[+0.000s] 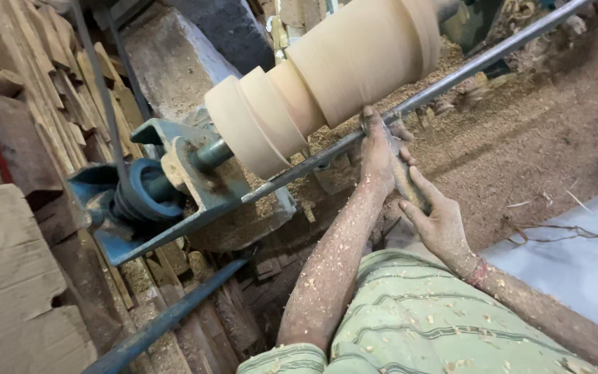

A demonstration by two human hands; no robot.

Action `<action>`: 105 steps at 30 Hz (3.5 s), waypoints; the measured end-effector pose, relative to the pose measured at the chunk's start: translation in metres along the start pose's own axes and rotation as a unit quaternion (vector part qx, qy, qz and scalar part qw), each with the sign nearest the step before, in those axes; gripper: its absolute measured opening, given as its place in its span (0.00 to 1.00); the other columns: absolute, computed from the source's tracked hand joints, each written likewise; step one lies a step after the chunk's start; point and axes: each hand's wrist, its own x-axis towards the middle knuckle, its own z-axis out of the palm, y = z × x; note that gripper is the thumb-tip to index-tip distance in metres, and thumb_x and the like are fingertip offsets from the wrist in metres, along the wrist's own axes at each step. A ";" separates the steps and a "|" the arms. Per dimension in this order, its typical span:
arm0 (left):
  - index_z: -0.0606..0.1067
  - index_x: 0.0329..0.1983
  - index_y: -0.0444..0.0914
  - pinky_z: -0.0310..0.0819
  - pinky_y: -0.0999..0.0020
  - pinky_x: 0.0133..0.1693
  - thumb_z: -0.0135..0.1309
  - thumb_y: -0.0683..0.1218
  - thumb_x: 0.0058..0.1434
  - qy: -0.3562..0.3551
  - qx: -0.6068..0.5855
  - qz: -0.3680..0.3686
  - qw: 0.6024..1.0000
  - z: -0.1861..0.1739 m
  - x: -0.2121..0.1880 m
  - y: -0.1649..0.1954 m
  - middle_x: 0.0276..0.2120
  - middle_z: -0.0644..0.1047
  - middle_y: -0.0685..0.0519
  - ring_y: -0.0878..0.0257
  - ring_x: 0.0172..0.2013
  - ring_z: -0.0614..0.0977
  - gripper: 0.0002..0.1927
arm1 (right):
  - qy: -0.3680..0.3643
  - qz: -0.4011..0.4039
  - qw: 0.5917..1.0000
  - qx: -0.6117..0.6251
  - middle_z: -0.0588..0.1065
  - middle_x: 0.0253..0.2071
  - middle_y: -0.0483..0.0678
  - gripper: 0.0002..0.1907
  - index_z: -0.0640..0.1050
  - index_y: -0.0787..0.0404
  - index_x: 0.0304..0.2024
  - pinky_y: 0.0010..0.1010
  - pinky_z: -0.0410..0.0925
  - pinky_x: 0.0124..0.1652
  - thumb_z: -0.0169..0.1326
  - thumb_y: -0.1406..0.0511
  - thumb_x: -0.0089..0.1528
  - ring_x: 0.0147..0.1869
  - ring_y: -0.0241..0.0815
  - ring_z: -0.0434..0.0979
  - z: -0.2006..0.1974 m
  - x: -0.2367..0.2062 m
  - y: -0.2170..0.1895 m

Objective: The person holds a chisel against a wooden workpiece spinning on a lathe, shaping its profile while bracing the tool on the tool rest. They reposition the chisel along the rest and continue cutting the rotating wood throughout the clip.

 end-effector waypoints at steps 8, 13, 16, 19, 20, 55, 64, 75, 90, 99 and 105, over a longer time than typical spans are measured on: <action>0.71 0.33 0.35 0.72 0.65 0.18 0.35 0.80 0.63 -0.003 0.000 -0.025 1.000 0.008 0.014 -0.003 0.18 0.71 0.52 0.63 0.14 0.73 0.43 | 0.036 -0.064 0.997 -0.006 0.78 0.57 0.60 0.35 0.68 0.61 0.70 0.31 0.70 0.52 0.61 0.66 0.61 0.55 0.36 0.79 -0.001 0.006 0.006; 0.73 0.31 0.35 0.72 0.66 0.18 0.33 0.81 0.61 0.004 0.034 -0.061 0.998 0.023 0.014 -0.002 0.14 0.68 0.53 0.63 0.14 0.72 0.45 | 0.046 -0.039 0.998 -0.021 0.80 0.54 0.60 0.36 0.68 0.59 0.71 0.32 0.71 0.50 0.61 0.66 0.60 0.52 0.36 0.81 -0.011 0.011 0.005; 0.73 0.32 0.36 0.71 0.67 0.18 0.33 0.82 0.60 -0.001 0.030 -0.074 0.997 0.037 0.017 -0.002 0.15 0.69 0.55 0.64 0.14 0.72 0.45 | 0.025 0.137 0.990 -0.007 0.82 0.43 0.66 0.38 0.67 0.52 0.78 0.38 0.74 0.42 0.60 0.65 0.64 0.39 0.47 0.78 -0.015 0.012 0.002; 0.72 0.31 0.35 0.72 0.70 0.19 0.31 0.82 0.63 -0.022 0.043 -0.099 0.994 0.047 0.019 0.000 0.16 0.68 0.55 0.66 0.15 0.72 0.47 | 0.065 0.094 0.993 -0.044 0.82 0.44 0.62 0.39 0.66 0.52 0.76 0.34 0.73 0.43 0.61 0.64 0.62 0.37 0.42 0.79 -0.019 0.016 -0.001; 0.73 0.30 0.34 0.71 0.71 0.18 0.29 0.82 0.63 -0.025 0.067 -0.094 0.993 0.049 0.020 0.002 0.16 0.68 0.54 0.66 0.15 0.72 0.48 | 0.070 0.056 0.995 -0.041 0.81 0.47 0.62 0.38 0.66 0.55 0.75 0.33 0.72 0.45 0.61 0.64 0.62 0.41 0.40 0.79 -0.019 0.016 -0.001; 0.68 0.48 0.38 0.77 0.62 0.25 0.36 0.80 0.60 0.080 -0.130 0.007 0.988 -0.018 -0.013 0.007 0.26 0.77 0.48 0.62 0.20 0.77 0.43 | -0.140 -0.013 0.981 -0.134 0.81 0.52 0.57 0.39 0.67 0.53 0.72 0.34 0.73 0.48 0.62 0.62 0.58 0.42 0.45 0.84 -0.031 0.029 -0.024; 0.71 0.44 0.35 0.77 0.60 0.29 0.35 0.82 0.59 0.081 -0.165 0.013 0.983 -0.016 -0.004 -0.006 0.26 0.78 0.49 0.60 0.22 0.77 0.46 | -0.148 -0.155 0.970 -0.117 0.79 0.52 0.61 0.35 0.69 0.59 0.68 0.35 0.72 0.51 0.62 0.64 0.59 0.54 0.43 0.82 -0.050 0.042 -0.028; 0.73 0.44 0.31 0.76 0.67 0.27 0.38 0.82 0.67 -0.001 -0.157 0.049 0.986 -0.023 -0.021 -0.043 0.26 0.74 0.52 0.64 0.23 0.77 0.48 | -0.081 -0.152 0.983 -0.067 0.78 0.57 0.62 0.36 0.67 0.61 0.70 0.37 0.71 0.53 0.61 0.66 0.60 0.55 0.46 0.80 -0.025 0.000 -0.006; 0.72 0.43 0.36 0.75 0.67 0.23 0.37 0.82 0.59 0.102 -0.146 0.060 0.982 -0.012 -0.011 -0.014 0.28 0.75 0.52 0.63 0.19 0.75 0.45 | -0.109 -0.130 0.980 -0.105 0.78 0.53 0.63 0.36 0.68 0.60 0.70 0.35 0.71 0.51 0.61 0.66 0.60 0.55 0.44 0.82 -0.028 0.024 -0.015; 0.70 0.48 0.38 0.75 0.65 0.23 0.36 0.82 0.57 0.126 -0.156 0.066 0.977 -0.007 -0.009 -0.013 0.27 0.75 0.49 0.62 0.19 0.76 0.46 | -0.139 -0.154 0.973 -0.101 0.78 0.56 0.62 0.35 0.68 0.61 0.70 0.35 0.71 0.53 0.61 0.65 0.59 0.58 0.41 0.79 -0.042 0.035 -0.026; 0.68 0.46 0.34 0.78 0.66 0.25 0.35 0.82 0.62 0.104 -0.204 0.068 0.971 -0.010 -0.005 -0.019 0.28 0.75 0.48 0.62 0.21 0.78 0.46 | -0.178 -0.059 0.971 -0.150 0.82 0.51 0.57 0.37 0.68 0.54 0.71 0.34 0.73 0.49 0.62 0.63 0.59 0.46 0.42 0.82 -0.052 0.042 -0.027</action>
